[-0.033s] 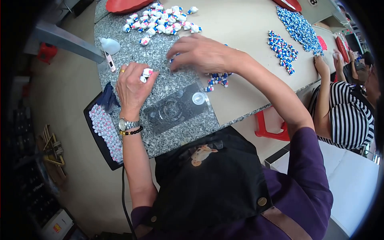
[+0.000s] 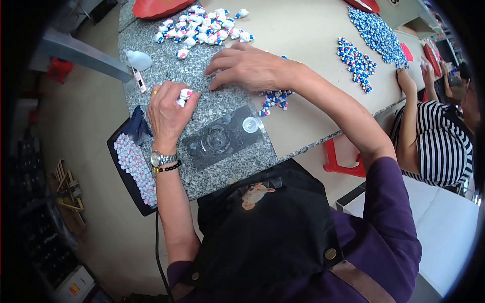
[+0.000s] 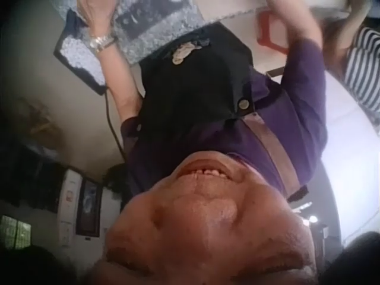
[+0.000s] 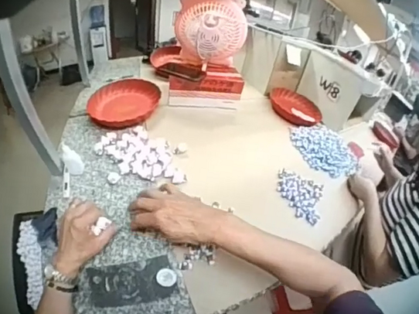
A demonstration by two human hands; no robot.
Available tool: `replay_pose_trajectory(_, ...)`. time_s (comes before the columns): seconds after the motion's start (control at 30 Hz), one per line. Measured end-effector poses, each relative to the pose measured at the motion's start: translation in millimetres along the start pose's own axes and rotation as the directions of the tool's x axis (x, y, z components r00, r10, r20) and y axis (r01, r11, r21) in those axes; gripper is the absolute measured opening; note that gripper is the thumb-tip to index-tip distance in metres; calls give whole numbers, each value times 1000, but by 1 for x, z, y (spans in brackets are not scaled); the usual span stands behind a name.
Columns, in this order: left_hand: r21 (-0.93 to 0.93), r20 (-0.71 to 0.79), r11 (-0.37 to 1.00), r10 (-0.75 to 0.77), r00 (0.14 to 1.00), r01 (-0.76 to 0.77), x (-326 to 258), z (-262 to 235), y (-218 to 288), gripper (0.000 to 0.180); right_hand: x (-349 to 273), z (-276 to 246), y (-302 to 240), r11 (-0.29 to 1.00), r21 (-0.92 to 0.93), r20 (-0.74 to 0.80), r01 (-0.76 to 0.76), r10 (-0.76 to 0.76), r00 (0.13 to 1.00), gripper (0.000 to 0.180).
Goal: The person assembles small plastic toy parts by hand, attaching blue or pink components to white cat-shaped bases.
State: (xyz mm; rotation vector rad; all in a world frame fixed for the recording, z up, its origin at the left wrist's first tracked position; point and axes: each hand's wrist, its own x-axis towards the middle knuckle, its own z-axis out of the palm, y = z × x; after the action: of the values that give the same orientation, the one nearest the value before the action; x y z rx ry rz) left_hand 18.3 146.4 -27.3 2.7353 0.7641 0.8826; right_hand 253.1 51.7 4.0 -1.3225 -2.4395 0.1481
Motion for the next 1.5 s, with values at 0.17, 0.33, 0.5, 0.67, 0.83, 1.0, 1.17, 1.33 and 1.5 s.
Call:
replay_pose_trajectory(0.17, -22, 10, 1000, 3, 1000, -3, -2, -3, 2, 21, -2, 13, 19, 995, -93, 110, -22, 33, 993, 32)
replay_pose_trajectory(0.33, -32, 21, 999, 33, 999, -32, -1, -2, 2, 22, -37, -8, 12, 998, 22, 128, -67, 64, 990, 36)
replay_pose_trajectory(0.5, -73, 47, 996, 48, 998, -45, 3, -2, 9, 26, -69, -19, 4, 987, -15, 76, -162, 163, 984, 39)
replay_pose_trajectory(0.67, -62, 64, 994, 96, 993, -92, 3, -2, 11, 30, -73, -15, 5, 978, -27, -45, -206, 205, 978, 37)
replay_pose_trajectory(0.83, -185, 52, 979, 94, 994, -83, -1, -4, 8, 31, -34, -4, 20, 947, -103, -230, -304, 275, 934, 31)
replay_pose_trajectory(1.0, -575, 110, 773, -253, 961, 269, -9, 2, -14, 39, -23, 7, 26, 889, -119, -125, -443, 429, 895, 24)
replay_pose_trajectory(1.17, -762, 335, 400, -429, 839, 509, -12, -16, -24, 48, -32, 14, 23, 869, -160, -205, -469, 435, 877, 17)
replay_pose_trajectory(1.33, -428, 282, 738, -440, 853, 522, -35, -31, -17, 48, -35, 0, 26, 884, 122, -470, -451, 452, 758, 17)
replay_pose_trajectory(1.5, -181, 111, 945, -255, 961, 272, -59, -36, -7, 52, -48, -23, -27, 403, 848, -168, -344, 820, 547, 25)
